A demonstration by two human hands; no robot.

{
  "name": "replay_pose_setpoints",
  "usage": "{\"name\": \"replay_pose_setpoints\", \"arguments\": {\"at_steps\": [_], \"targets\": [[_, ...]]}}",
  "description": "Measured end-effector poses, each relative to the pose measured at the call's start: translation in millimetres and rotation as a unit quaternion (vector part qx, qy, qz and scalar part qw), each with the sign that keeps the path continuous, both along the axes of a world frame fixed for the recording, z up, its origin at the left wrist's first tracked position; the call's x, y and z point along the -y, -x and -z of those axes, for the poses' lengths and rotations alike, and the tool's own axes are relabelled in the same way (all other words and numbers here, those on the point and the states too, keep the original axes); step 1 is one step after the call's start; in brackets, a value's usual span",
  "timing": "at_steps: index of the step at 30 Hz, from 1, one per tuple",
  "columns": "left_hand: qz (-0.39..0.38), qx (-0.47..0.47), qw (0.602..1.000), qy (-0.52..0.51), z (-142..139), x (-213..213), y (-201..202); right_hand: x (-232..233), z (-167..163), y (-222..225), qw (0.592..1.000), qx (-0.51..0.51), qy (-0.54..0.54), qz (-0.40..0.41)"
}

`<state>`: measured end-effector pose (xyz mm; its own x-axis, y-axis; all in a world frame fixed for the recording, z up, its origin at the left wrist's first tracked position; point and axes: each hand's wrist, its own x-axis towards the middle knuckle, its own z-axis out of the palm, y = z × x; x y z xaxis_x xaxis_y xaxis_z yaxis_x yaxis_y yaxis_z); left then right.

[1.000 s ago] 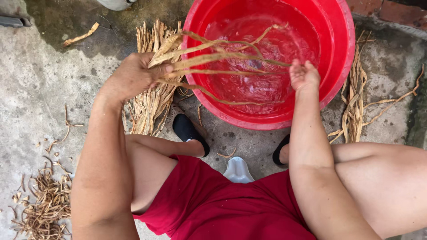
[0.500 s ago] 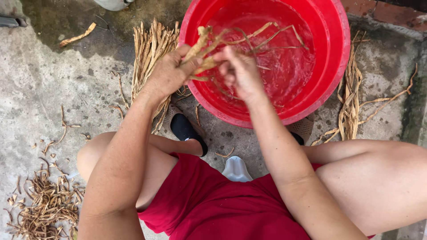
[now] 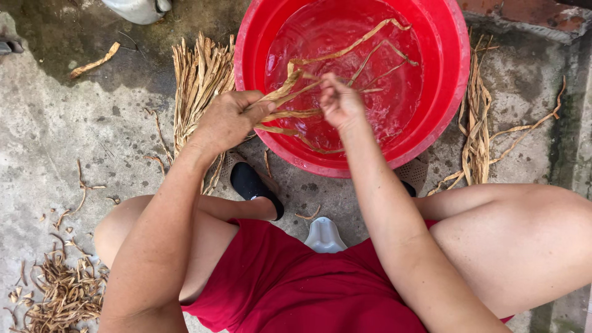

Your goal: The person sits on a low stool and washes dried tobacco leaves in a red basin of water. They dip bundles of leaves into the water, swish and press them, then place the wetted leaves on the concrete beside the basin, working through the pile one bundle at a time.

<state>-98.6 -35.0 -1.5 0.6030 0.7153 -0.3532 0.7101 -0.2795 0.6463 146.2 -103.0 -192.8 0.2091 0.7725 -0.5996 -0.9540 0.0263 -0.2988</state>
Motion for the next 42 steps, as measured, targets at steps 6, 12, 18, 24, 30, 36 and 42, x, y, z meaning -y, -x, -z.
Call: {"name": "replay_pose_setpoints", "arguments": {"at_steps": [6, 12, 18, 24, 30, 36, 42], "targets": [[-0.037, -0.015, 0.999, 0.026, -21, -14, 31, 50, 74, -101, 0.941, -0.077, 0.197, 0.264], [-0.118, -0.035, 0.992, 0.027, -37, -20, 33, 50, 60, -101, 0.966, 0.084, 0.138, 0.200], [0.007, -0.010, 0.999, -0.047, -17, -4, 3, 14, -49, 16, 0.939, 0.318, 0.006, -0.130], [0.122, -0.142, 0.946, -0.264, 9, 16, -4, 9, -72, 63, 0.962, 0.203, -0.040, -0.176], [0.152, -0.126, 0.930, -0.309, 28, 21, 2, 3, -42, 62, 0.969, 0.197, 0.001, -0.149], [0.171, -0.157, 0.928, -0.292, 21, 24, 1, 1, 1, 14, 0.981, 0.139, 0.110, -0.081], [0.108, -0.101, 0.957, -0.250, -12, 22, 24, 23, 69, -77, 0.987, 0.064, 0.143, 0.046]]}}
